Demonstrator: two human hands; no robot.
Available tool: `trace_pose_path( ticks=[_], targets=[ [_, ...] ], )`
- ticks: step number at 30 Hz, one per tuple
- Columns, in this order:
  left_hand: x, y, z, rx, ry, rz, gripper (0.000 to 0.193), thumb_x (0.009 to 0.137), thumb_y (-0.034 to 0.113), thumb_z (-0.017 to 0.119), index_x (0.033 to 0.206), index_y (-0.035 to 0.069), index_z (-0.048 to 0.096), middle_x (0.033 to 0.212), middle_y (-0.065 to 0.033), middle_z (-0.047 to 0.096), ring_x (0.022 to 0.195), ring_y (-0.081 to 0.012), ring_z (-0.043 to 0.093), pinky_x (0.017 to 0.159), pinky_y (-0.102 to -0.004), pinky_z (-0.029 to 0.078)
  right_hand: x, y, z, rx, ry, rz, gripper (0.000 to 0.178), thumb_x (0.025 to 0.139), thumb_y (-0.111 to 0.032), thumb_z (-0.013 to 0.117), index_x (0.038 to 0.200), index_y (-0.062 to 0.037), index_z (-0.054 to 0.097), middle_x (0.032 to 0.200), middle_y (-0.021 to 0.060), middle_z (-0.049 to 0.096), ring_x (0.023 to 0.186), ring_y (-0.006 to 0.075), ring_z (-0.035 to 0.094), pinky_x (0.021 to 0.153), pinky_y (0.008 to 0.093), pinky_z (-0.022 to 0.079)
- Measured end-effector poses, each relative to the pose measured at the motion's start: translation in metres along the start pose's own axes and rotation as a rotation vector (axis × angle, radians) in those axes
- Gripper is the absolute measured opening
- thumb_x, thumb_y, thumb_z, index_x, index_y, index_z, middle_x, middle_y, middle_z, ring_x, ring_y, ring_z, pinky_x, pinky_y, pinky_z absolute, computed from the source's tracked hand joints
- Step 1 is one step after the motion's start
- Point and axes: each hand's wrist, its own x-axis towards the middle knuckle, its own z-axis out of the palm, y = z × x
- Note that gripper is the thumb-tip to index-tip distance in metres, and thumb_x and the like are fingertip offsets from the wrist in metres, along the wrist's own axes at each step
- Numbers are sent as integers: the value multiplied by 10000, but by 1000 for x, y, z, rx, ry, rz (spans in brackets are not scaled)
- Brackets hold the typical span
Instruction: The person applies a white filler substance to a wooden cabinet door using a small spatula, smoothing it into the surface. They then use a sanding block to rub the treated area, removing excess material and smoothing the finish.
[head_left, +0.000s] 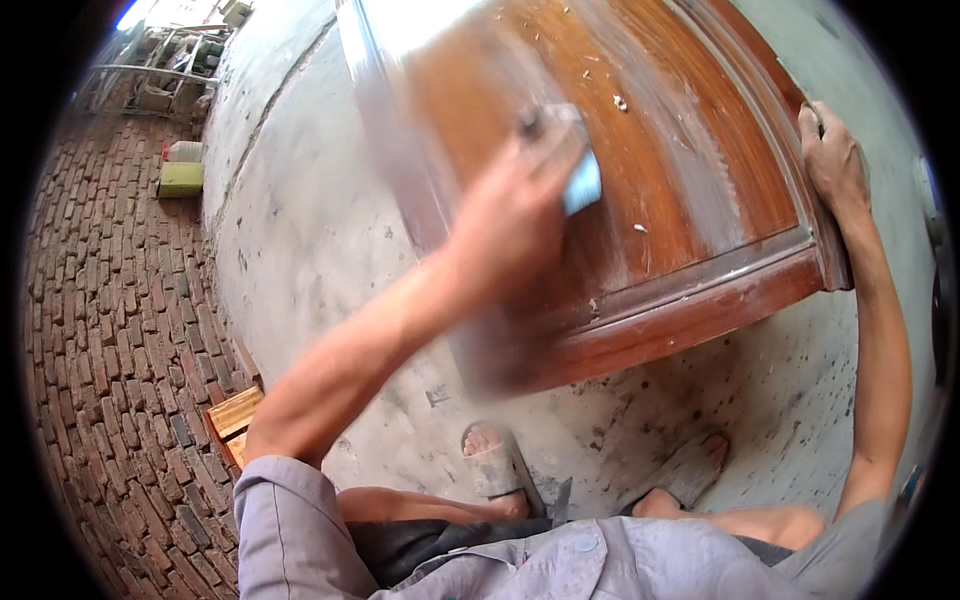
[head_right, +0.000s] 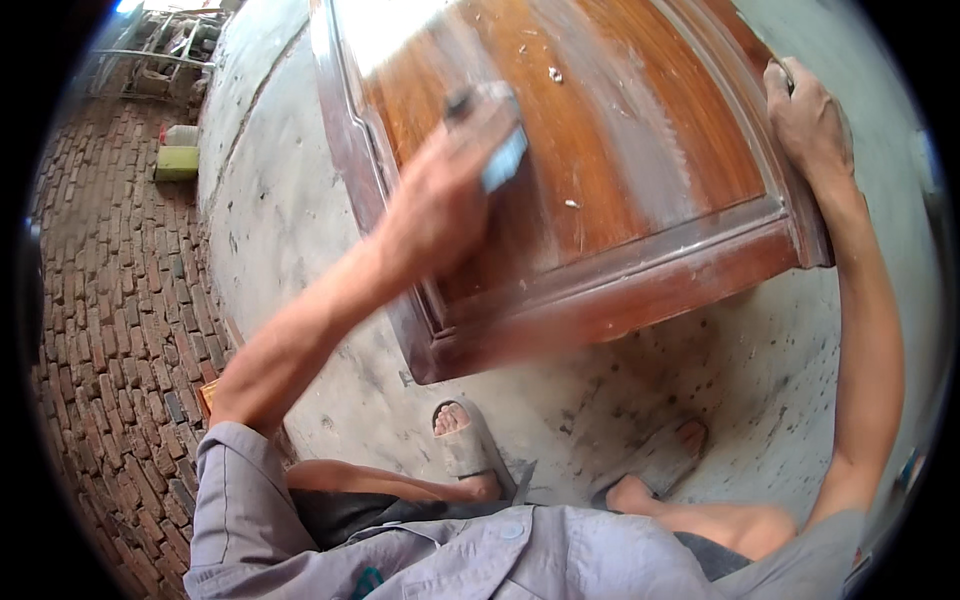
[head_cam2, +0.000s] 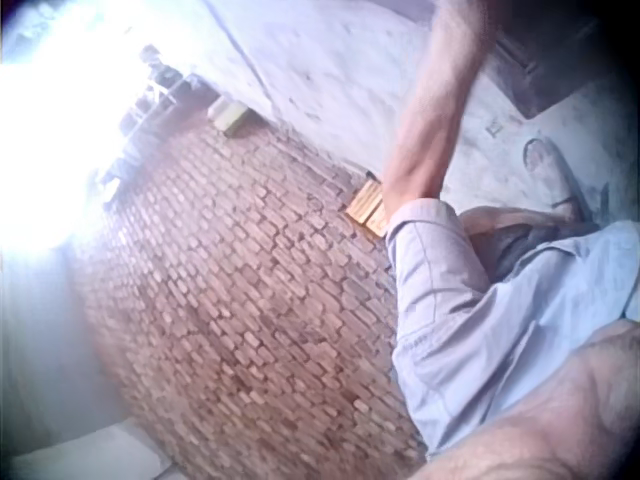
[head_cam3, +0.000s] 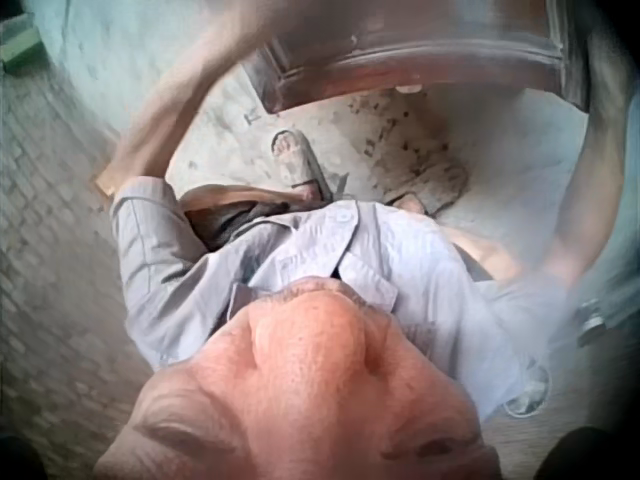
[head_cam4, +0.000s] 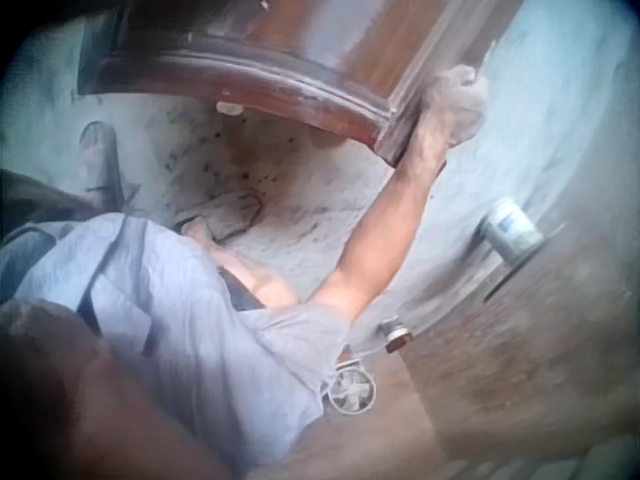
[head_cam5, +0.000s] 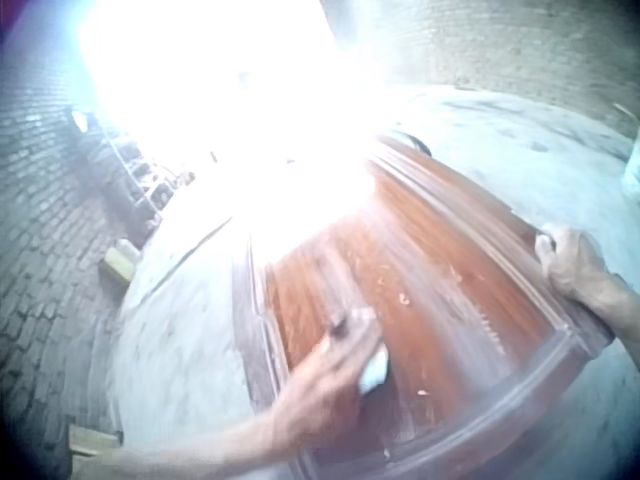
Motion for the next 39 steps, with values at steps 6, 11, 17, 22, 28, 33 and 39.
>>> trace_pose_path(
  ticks=[6,11,17,22,28,33,39],
  targets=[
    [-10,9,-1,-10,-100,73,519,909,-46,504,1422,-78,578,1482,-296,580,1424,-419,534,1236,-540,410,-1,8,-2,-56,14,40,420,1077,-401,477,1239,-74,683,1121,302,712,1101,541,646,932,533,529],
    [5,-3,1,123,67,67,536,872,-89,499,1401,-96,586,1458,-310,590,1360,-451,578,1170,-579,454,6,6,-5,-42,-54,18,450,1092,-400,472,1286,-47,673,1205,303,701,1163,508,652,982,496,525],
    [4,-2,-7,30,0,-40,549,859,-96,541,1406,-102,583,1494,-292,574,1432,-431,525,1140,-568,485,4,9,-2,-32,3,18,445,1084,-404,476,1289,-66,681,1191,292,710,1149,506,657,977,500,526],
    [-26,46,1,46,3,-19,621,836,-121,547,1454,-72,570,1569,-300,500,1507,-441,436,1222,-558,421,3,1,-6,-86,-52,58,442,1098,-398,483,1313,-59,669,1225,282,706,1176,488,653,988,472,526],
    [3,19,-5,76,2,-89,530,899,-90,508,1425,-97,583,1563,-315,498,1472,-467,475,1251,-582,373,6,10,-2,-37,15,-1,449,1072,-399,477,1288,-66,687,1179,296,713,1146,515,656,977,514,528],
    [-14,21,-5,35,-38,-14,602,855,-84,532,1456,-91,557,1553,-276,534,1493,-404,478,1246,-581,374,3,1,-6,-48,-37,40,449,1076,-395,473,1287,-62,687,1183,292,713,1149,512,656,981,515,527],
    [-2,11,11,226,17,56,542,821,17,617,1341,-134,610,1396,-306,601,1383,-459,537,1234,-574,392,1,12,0,-75,-19,-2,447,1101,-397,469,1297,-47,667,1224,287,700,1176,498,648,984,476,525]
  ],
)
